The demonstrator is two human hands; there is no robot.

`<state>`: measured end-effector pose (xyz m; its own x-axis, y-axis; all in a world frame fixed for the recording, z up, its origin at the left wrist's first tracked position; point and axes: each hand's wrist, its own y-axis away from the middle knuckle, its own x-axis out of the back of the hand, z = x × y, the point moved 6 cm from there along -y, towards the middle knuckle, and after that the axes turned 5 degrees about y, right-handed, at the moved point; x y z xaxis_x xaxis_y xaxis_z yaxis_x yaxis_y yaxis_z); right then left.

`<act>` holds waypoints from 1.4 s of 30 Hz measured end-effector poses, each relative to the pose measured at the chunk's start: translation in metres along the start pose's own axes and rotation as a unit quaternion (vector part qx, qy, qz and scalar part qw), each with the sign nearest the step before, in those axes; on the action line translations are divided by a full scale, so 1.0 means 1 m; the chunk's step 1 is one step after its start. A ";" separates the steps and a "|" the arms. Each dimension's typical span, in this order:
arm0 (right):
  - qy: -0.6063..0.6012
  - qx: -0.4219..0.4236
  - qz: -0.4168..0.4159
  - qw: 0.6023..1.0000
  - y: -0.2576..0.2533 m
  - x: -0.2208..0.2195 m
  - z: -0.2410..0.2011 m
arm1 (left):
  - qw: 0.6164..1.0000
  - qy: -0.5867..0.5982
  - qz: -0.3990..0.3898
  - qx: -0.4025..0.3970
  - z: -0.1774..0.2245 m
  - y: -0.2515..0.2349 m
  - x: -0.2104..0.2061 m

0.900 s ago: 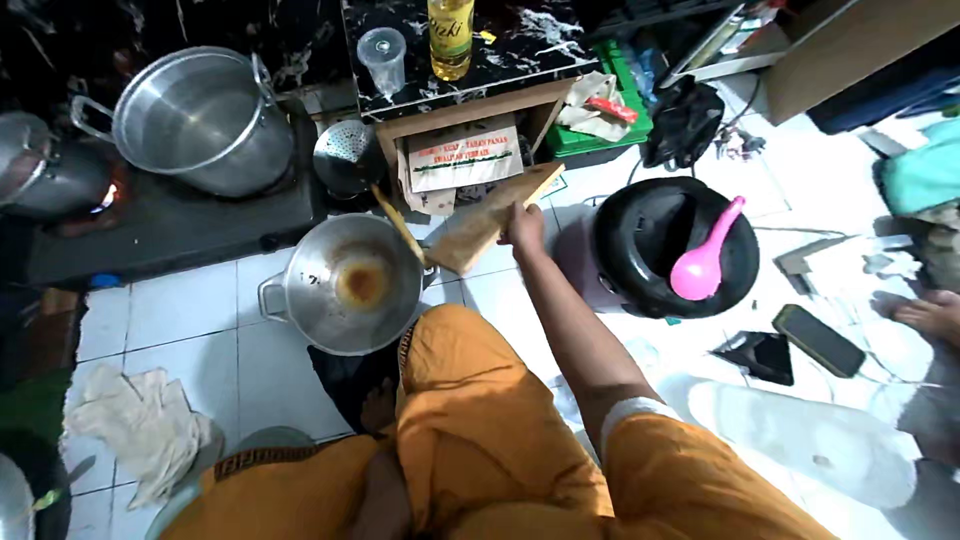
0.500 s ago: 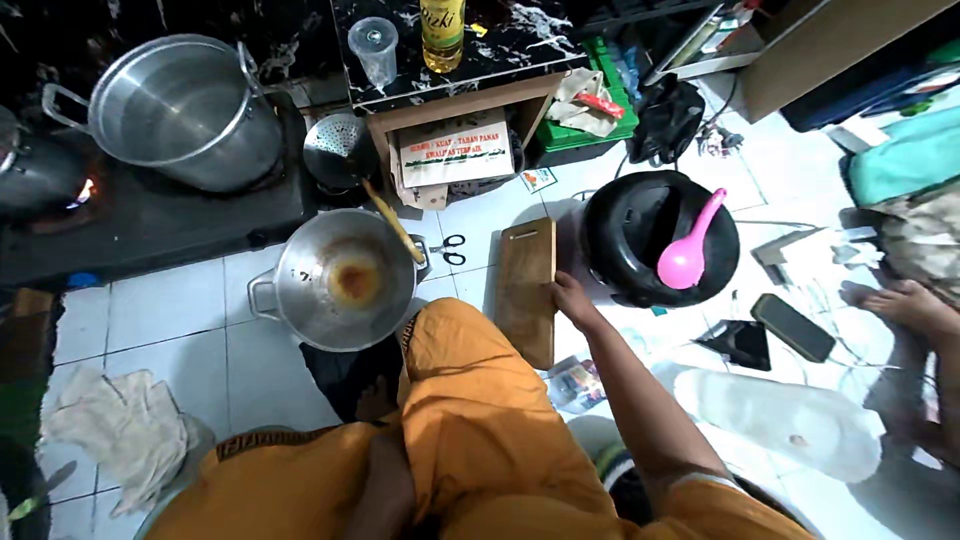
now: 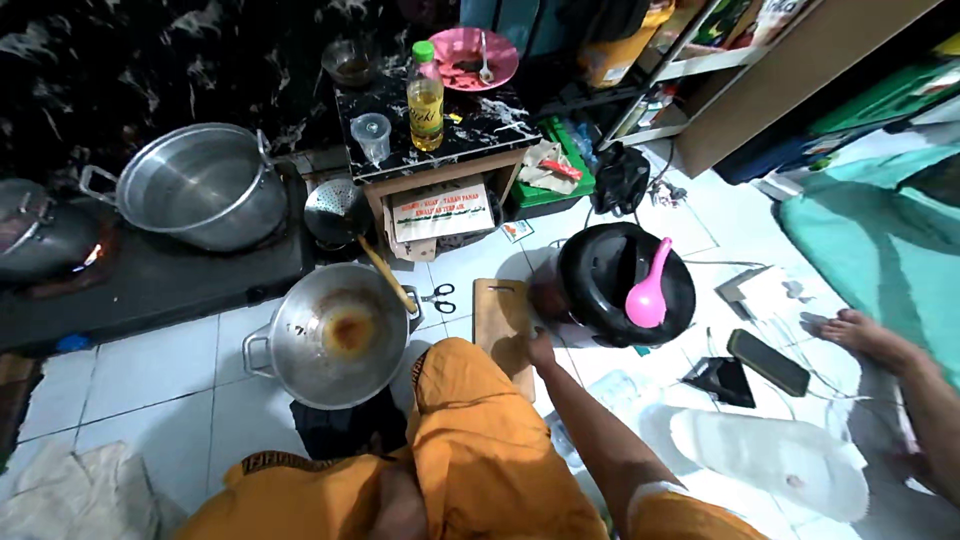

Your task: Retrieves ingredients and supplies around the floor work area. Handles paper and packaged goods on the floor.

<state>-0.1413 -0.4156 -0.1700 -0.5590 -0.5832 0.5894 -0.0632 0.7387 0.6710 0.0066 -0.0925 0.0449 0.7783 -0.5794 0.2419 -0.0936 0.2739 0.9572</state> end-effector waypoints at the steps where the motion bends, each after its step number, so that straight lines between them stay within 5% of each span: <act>1: 0.069 0.014 0.015 0.997 0.005 -0.003 -0.007 | 1.000 -0.006 0.000 -0.005 0.001 0.002 0.002; 5: 0.340 0.208 -0.033 0.917 0.041 -0.045 -0.032 | 1.000 -0.024 0.015 0.009 -0.001 -0.005 0.003; 7: 0.397 0.333 -0.083 0.851 0.048 -0.076 -0.025 | 0.999 0.027 0.030 0.036 -0.007 -0.009 0.001; 10: 0.417 0.400 -0.123 0.807 0.037 -0.105 -0.008 | 0.992 0.109 0.022 0.059 -0.003 0.011 0.011; 15: 0.451 0.353 -0.151 0.806 0.044 -0.099 -0.016 | 0.980 0.175 0.091 -0.019 -0.017 0.003 0.006; 22: 0.450 0.230 -0.071 0.860 0.044 -0.068 0.012 | 0.936 0.216 0.278 0.010 -0.077 -0.072 -0.015; 27: 0.452 0.217 -0.076 0.862 0.052 -0.079 0.023 | 0.926 0.279 0.255 -0.005 -0.067 -0.041 -0.016; 30: 0.437 0.316 -0.098 0.836 0.062 -0.094 0.019 | 0.936 0.258 0.241 -0.010 -0.059 -0.023 -0.014; 33: 0.438 0.363 -0.108 0.815 0.058 -0.109 0.021 | 0.934 0.244 0.259 -0.013 -0.066 -0.036 -0.016; 42: 0.428 0.321 -0.157 0.830 0.045 -0.106 0.017 | 0.937 0.201 0.287 -0.008 -0.084 -0.082 -0.024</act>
<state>-0.0992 -0.3147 -0.2105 0.3427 -0.6049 0.7188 -0.6765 0.3719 0.6356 0.0479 -0.0366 -0.0524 0.7740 0.0011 0.6332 -0.5613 0.4641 0.6853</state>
